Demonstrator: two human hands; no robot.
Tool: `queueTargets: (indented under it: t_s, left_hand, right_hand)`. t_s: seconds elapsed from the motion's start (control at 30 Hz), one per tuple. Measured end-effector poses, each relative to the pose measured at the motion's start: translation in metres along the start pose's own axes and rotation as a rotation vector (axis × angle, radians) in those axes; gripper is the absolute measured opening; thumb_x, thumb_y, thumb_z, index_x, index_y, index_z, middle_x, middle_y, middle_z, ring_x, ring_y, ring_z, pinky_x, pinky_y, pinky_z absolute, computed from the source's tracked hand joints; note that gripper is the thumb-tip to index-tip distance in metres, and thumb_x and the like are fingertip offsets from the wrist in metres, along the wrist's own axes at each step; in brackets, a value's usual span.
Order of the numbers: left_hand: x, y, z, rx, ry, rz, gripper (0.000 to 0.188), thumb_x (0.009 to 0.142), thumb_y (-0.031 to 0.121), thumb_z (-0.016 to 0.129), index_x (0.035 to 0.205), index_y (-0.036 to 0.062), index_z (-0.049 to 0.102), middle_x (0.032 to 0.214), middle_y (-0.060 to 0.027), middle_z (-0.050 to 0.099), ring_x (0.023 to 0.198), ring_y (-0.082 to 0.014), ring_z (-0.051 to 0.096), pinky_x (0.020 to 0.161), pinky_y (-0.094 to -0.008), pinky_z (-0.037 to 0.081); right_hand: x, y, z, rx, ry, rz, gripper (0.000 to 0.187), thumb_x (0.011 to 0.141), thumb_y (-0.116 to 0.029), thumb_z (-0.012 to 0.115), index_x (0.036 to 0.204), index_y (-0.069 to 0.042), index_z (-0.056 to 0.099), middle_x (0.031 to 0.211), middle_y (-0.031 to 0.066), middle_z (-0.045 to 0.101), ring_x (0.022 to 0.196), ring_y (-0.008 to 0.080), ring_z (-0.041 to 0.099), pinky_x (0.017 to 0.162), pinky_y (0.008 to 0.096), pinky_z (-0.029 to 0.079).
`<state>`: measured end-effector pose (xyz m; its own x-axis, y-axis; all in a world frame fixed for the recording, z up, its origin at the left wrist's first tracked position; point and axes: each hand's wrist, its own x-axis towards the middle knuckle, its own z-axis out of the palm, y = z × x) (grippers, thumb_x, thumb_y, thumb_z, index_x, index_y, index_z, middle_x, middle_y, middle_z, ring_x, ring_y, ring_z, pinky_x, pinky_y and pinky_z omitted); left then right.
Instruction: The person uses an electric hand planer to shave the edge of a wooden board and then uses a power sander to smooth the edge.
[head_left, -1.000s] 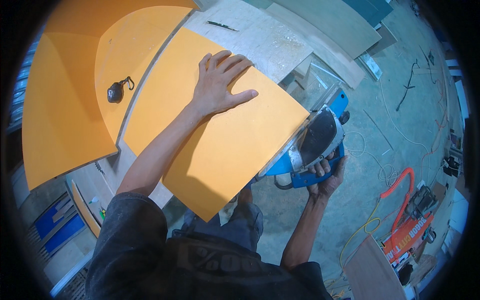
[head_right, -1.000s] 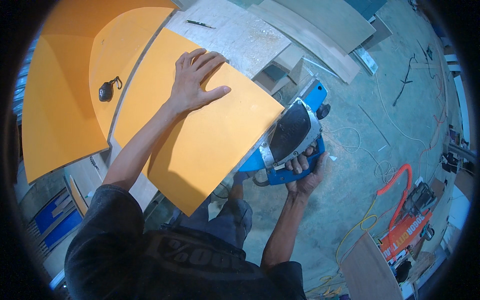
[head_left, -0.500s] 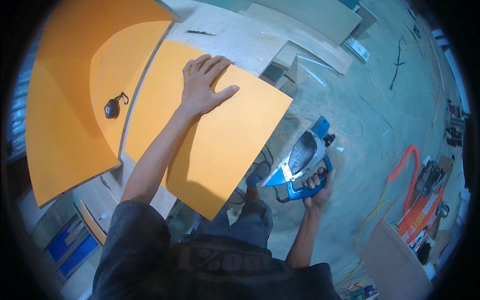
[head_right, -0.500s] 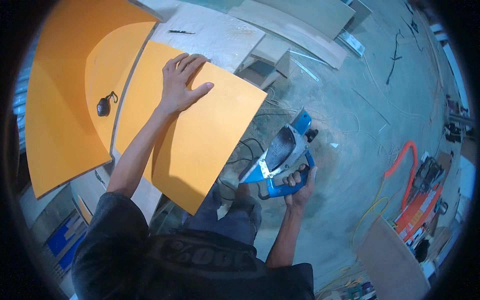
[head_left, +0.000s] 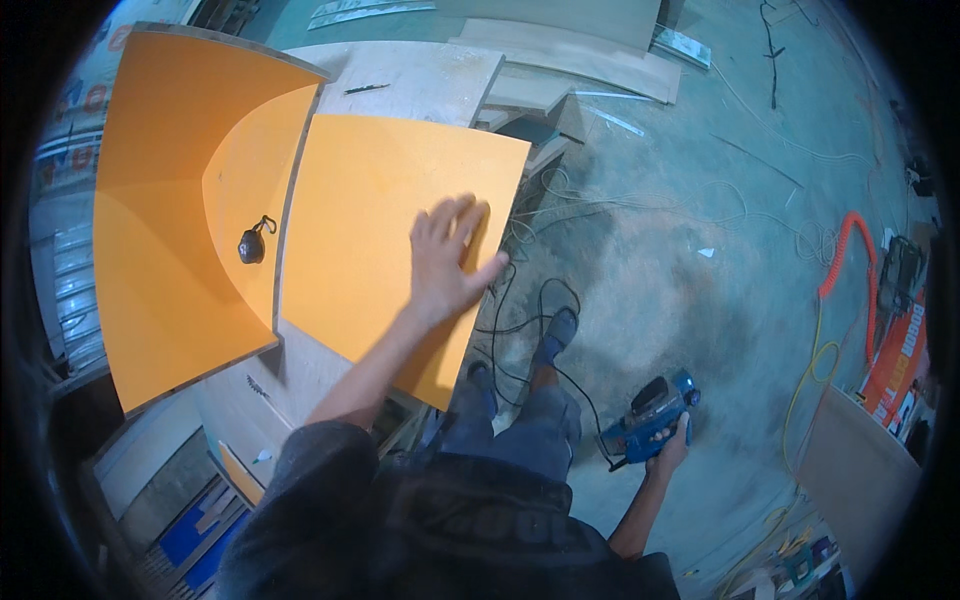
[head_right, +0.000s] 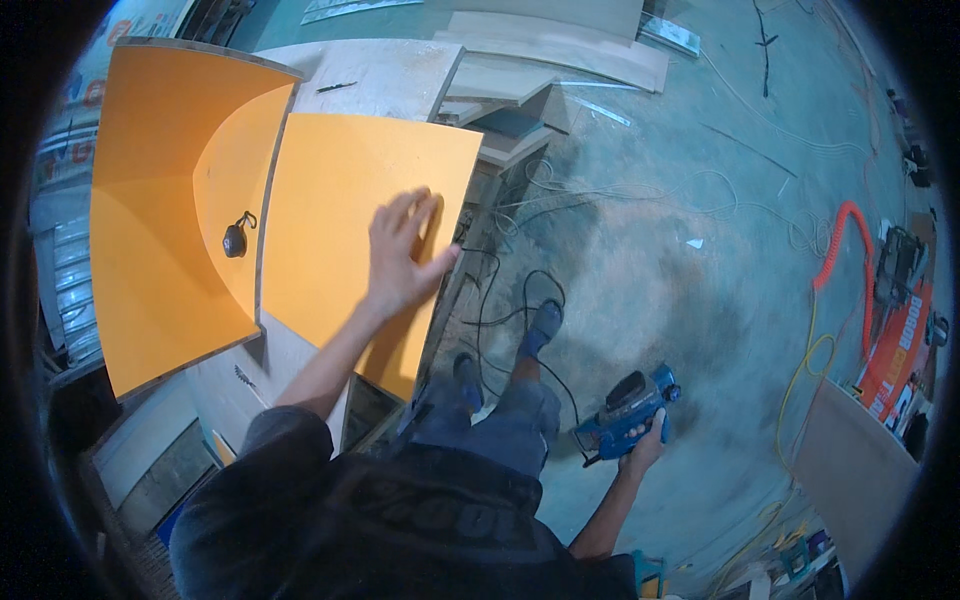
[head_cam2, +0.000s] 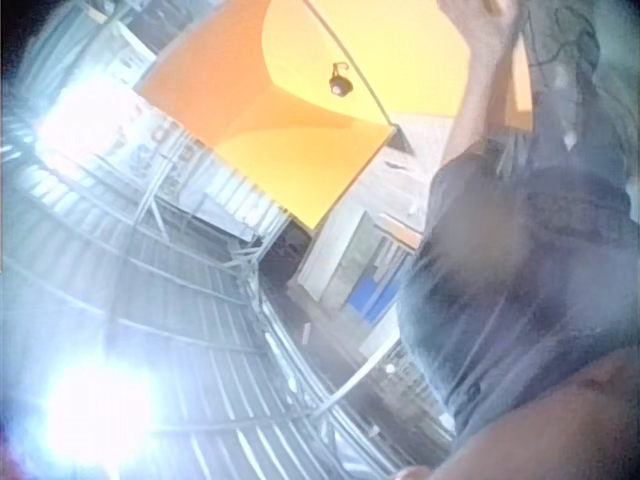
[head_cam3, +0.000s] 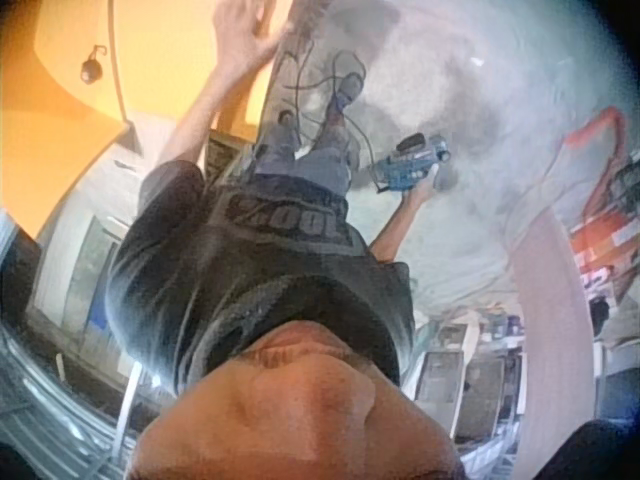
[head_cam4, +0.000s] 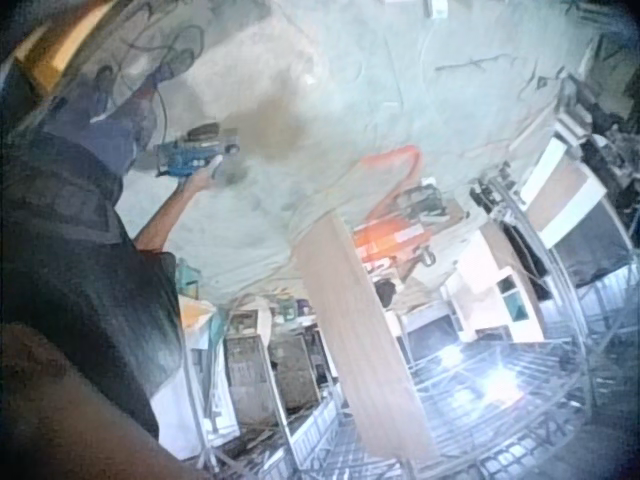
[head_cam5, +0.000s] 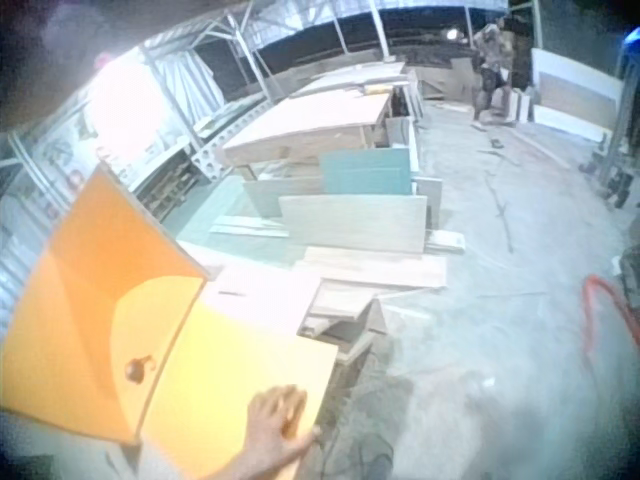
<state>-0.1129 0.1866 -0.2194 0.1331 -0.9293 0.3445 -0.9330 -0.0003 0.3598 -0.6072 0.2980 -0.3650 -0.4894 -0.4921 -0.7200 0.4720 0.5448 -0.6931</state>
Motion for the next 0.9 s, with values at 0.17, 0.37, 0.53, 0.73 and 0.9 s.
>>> queueTargets:
  t_s: [0.17,0.37,0.53,0.73,0.9]
  left_hand:
    - [-0.044,0.011,0.018,0.127,0.039,0.005,0.059,0.094,0.03,0.071,0.148,0.0106,0.055,0.153,-0.012,0.052,0.143,-0.0361,0.044,0.12,-0.0588,0.028]
    - [-0.047,0.029,0.001,0.095,0.065,-0.025,0.051,0.096,0.022,0.069,0.144,0.0086,0.058,0.152,-0.0115,0.053,0.143,-0.0375,0.046,0.117,-0.0526,0.038]
    - [-0.115,0.034,-0.017,0.129,0.002,-0.022,0.051,0.098,0.019,0.065,0.147,0.0084,0.054,0.154,-0.0114,0.051,0.143,-0.0374,0.045,0.116,-0.051,0.04]
    - [-0.245,0.026,-0.054,0.147,-0.041,0.038,0.049,0.098,0.022,0.063,0.144,0.0078,0.056,0.155,-0.0088,0.051,0.143,-0.0343,0.046,0.118,-0.05,0.037]
    - [-0.376,0.017,-0.105,-0.117,-0.046,0.041,0.032,0.095,0.02,0.066,0.124,0.007,0.069,0.14,-0.0085,0.062,0.133,-0.032,0.054,0.112,-0.0466,0.041]
  right_hand:
    - [-0.011,0.021,-0.057,-0.065,0.146,-0.042,0.033,0.099,-0.033,0.071,0.084,-0.007,0.059,0.064,-0.0015,0.054,0.05,0.0084,0.048,0.044,0.0257,0.039]
    - [-0.039,0.046,-0.082,-0.182,0.037,-0.137,0.03,0.097,-0.032,0.075,0.085,-0.007,0.064,0.064,-0.0011,0.055,0.049,0.0096,0.05,0.045,0.0255,0.041]
    - [-0.088,0.06,-0.083,-0.559,-0.145,-0.333,0.039,0.089,-0.04,0.081,0.093,-0.003,0.07,0.071,0.0027,0.063,0.059,0.0147,0.059,0.057,0.033,0.047]
    - [-0.197,0.056,-0.066,-0.978,-0.382,-0.658,0.042,0.084,-0.041,0.083,0.092,-0.001,0.071,0.076,0.0066,0.068,0.067,0.0175,0.063,0.066,0.0359,0.051]
    - [-0.29,0.057,-0.048,-1.175,-0.645,-0.779,0.043,0.084,-0.039,0.08,0.101,-0.001,0.073,0.085,0.0182,0.073,0.075,0.0311,0.071,0.073,0.0431,0.054]
